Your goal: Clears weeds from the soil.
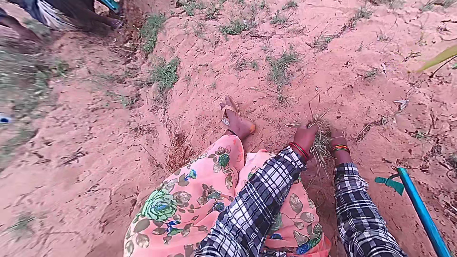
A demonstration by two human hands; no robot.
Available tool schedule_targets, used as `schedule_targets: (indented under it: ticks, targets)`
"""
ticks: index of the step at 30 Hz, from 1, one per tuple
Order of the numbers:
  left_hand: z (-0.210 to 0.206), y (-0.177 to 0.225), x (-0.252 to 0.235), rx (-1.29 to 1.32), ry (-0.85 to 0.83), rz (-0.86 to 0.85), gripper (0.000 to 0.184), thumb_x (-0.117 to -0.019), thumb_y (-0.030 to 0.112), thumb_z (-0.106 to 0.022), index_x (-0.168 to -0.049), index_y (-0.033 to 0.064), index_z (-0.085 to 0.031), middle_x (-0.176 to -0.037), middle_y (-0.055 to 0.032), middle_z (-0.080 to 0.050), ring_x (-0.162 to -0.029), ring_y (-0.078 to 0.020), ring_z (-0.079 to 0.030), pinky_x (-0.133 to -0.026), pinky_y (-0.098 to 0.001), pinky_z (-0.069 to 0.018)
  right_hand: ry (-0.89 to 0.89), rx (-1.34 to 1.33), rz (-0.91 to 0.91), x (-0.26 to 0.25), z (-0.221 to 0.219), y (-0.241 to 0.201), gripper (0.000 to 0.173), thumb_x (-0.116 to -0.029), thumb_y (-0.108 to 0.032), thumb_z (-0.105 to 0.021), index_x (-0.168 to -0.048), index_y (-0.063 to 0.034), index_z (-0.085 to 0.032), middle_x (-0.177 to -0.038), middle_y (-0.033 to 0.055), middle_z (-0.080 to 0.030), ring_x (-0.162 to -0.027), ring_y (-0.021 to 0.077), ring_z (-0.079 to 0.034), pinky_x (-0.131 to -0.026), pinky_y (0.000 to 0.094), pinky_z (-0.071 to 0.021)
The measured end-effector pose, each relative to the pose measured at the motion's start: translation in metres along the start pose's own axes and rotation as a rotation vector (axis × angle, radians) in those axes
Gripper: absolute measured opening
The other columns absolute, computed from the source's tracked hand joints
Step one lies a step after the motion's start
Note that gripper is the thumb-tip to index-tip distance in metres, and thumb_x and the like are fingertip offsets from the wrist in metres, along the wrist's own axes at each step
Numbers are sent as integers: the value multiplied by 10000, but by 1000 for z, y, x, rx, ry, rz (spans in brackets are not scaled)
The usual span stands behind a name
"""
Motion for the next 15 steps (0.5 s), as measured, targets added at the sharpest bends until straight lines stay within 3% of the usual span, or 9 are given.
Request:
schedule_targets:
  ticks: [3,7,11,15]
  targets:
    - [-1,8,3,28,-30,5,598,-982,91,-681,-1505,-37,-421,-1421,-292,-547,-1305,-343,-558,-1099,-488,-452,118,-31,43,22,17,-5,370,-1023,-93,-565,-1370,16,-625,-1374,306,-612,-1319,474,-561,-1107,642,-408]
    - [0,20,6,43,-37,-31,690,-959,1,-664,-1556,-56,-322,-1544,-318,-415,-1416,-389,-458,-1154,-513,-397,322,-164,66,65,34,-1,402,-1039,-112,-530,-1384,88,-579,-1409,359,-562,-1350,502,-530,-1138,631,-369]
    - [-9,12,9,13,-63,50,621,-1032,114,-615,-1565,-10,-324,-1508,-330,-449,-1378,-422,-483,-1119,-559,-405,119,-126,-51,83,10,29,397,-1051,-167,-587,-1349,96,-597,-1295,399,-608,-1254,573,-563,-1060,718,-387]
    - [-3,13,11,-49,-59,34,554,-1057,154,-586,-1545,-9,-381,-1465,-326,-501,-1359,-421,-510,-1119,-561,-409,287,-244,-8,92,24,35,422,-1037,-148,-547,-1372,108,-573,-1421,371,-535,-1381,486,-495,-1178,580,-350]
Point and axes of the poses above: each hand's wrist, its own x-axis away from the middle knuckle, its own z-axis out of the back of the hand, y = z × x, the point moved 7 cm from there along -x, towards the middle knuckle
